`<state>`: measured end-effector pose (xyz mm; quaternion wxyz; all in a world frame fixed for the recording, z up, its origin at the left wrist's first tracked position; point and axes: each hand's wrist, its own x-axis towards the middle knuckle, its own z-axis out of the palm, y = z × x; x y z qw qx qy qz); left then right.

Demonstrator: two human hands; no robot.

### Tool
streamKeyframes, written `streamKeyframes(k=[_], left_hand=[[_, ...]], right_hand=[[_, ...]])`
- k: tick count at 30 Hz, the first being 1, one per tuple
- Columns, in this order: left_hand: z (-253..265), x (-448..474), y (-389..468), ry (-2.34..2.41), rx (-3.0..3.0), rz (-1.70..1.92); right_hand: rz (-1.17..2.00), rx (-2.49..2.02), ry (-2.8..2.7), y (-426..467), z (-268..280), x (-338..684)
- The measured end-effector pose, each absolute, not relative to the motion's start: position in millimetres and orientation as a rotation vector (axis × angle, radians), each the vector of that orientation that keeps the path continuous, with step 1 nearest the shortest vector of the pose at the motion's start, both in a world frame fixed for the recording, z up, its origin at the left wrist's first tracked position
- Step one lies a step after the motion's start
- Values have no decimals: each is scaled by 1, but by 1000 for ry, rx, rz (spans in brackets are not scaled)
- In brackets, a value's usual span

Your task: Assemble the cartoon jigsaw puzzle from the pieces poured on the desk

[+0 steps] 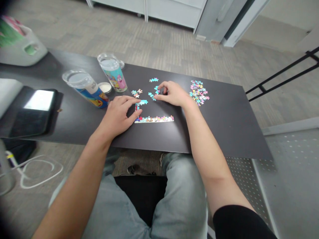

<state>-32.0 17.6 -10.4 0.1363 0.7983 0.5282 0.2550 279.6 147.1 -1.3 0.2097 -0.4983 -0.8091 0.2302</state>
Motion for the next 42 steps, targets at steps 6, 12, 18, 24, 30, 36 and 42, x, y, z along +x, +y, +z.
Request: streamKeyframes(k=[6, 12, 18, 24, 30, 36, 42], left_hand=[[-8, -31, 18, 1564, 2317, 690], [-8, -30, 16, 1562, 2281, 686], [-11, -27, 14, 1575, 2279, 723], [-6, -25, 14, 1532, 2316, 650], [-4, -25, 12, 1523, 2321, 633], [-4, -25, 13, 1504, 2330, 649], [-1, -24, 12, 1518, 2327, 641]], right_hand=[[526, -1393, -2283, 148, -10, 271], [467, -1388, -2274, 145, -10, 267], [511, -1263, -2345, 136, -8, 257], [447, -1335, -2277, 146, -6, 267], [331, -1473, -2106, 161, -3, 286], [350, -1554, -2103, 159, -6, 282], [418, -1530, -2177, 158, -11, 274]])
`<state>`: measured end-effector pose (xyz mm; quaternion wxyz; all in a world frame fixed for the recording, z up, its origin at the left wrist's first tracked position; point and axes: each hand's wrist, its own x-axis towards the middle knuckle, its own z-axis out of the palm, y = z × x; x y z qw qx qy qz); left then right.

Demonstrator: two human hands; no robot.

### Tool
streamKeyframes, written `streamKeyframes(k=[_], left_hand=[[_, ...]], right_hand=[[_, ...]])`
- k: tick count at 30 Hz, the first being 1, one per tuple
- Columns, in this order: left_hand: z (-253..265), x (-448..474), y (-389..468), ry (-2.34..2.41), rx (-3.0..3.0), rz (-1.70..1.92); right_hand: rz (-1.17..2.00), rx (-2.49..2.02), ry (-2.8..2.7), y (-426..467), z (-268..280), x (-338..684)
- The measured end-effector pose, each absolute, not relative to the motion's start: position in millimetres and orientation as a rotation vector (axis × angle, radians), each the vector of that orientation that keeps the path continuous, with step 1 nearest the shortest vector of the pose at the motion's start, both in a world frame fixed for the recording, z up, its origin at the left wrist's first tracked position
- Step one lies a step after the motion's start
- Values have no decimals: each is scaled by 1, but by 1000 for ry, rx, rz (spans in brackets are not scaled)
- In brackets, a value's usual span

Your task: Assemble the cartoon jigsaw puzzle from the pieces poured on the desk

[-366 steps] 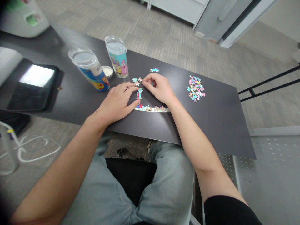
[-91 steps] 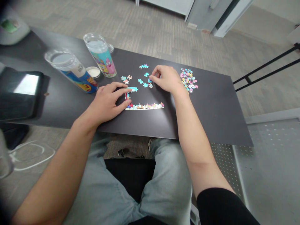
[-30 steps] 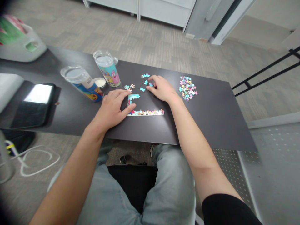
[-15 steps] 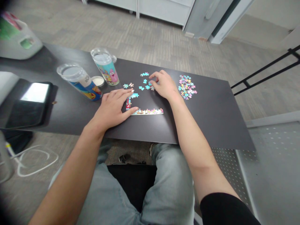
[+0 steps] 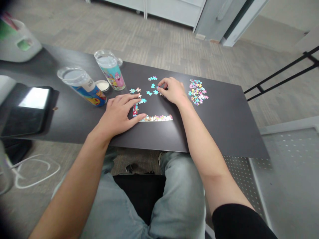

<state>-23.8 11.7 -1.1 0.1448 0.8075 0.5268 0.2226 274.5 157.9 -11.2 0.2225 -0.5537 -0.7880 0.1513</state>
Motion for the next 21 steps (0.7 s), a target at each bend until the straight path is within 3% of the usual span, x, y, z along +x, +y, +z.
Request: streamKeyframes(k=[21], left_hand=[[2, -23, 10, 1564, 2329, 581]], right_hand=[[372, -1522, -2222, 160, -16, 274]])
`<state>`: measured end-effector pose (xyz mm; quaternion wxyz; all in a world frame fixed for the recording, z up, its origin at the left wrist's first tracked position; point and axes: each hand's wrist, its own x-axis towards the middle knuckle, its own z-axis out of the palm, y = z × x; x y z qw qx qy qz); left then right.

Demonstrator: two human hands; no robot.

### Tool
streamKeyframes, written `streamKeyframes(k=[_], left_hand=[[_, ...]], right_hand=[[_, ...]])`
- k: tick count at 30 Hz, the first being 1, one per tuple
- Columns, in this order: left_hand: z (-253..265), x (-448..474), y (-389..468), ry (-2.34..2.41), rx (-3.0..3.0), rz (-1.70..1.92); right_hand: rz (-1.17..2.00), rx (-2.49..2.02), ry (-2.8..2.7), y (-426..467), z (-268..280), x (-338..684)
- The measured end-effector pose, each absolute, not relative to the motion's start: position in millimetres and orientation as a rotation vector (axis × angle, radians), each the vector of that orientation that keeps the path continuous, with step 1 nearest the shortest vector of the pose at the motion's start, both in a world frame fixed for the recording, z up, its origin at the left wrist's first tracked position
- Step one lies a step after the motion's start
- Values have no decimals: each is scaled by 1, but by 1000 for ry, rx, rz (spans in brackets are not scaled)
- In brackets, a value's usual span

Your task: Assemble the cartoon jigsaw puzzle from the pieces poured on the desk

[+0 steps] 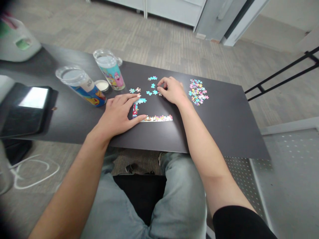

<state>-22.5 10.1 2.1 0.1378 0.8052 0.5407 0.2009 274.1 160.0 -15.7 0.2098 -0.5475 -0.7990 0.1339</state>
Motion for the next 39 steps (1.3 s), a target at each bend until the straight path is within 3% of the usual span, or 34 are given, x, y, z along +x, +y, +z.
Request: streamKeyframes(k=[18, 39], left_hand=[[2, -21, 7, 1538, 2360, 549], [2, -21, 8, 1563, 2365, 529]], right_hand=[[229, -1723, -2337, 146, -17, 253], [269, -1484, -2369, 148, -28, 252]])
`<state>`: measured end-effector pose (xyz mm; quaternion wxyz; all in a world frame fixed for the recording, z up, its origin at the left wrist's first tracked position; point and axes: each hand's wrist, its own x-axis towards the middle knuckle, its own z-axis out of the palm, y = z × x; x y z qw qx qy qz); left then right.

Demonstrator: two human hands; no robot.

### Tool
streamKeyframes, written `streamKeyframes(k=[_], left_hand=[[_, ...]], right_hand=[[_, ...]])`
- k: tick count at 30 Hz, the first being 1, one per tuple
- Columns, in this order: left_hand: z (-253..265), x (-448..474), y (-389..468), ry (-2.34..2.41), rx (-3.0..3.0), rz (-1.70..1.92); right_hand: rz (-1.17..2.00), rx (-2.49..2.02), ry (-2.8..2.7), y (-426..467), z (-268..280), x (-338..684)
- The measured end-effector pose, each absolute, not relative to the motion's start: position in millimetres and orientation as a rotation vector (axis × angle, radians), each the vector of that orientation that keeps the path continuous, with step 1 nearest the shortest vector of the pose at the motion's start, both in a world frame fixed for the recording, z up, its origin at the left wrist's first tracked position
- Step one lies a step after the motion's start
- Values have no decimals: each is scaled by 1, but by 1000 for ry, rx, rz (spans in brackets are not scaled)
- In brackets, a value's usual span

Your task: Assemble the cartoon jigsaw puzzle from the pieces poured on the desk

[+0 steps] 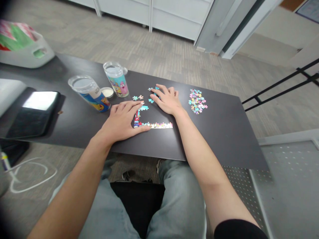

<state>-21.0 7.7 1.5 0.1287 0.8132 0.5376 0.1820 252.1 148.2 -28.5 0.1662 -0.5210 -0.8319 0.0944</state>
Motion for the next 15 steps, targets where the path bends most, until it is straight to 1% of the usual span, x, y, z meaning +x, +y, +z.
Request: streamKeyframes(k=[8, 15], left_hand=[[2, -21, 8, 1566, 2376, 509], [5, -19, 7, 1560, 2371, 501]], right_hand=[[414, -1134, -2435, 147, -17, 250], [283, -1270, -2403, 138, -19, 232]])
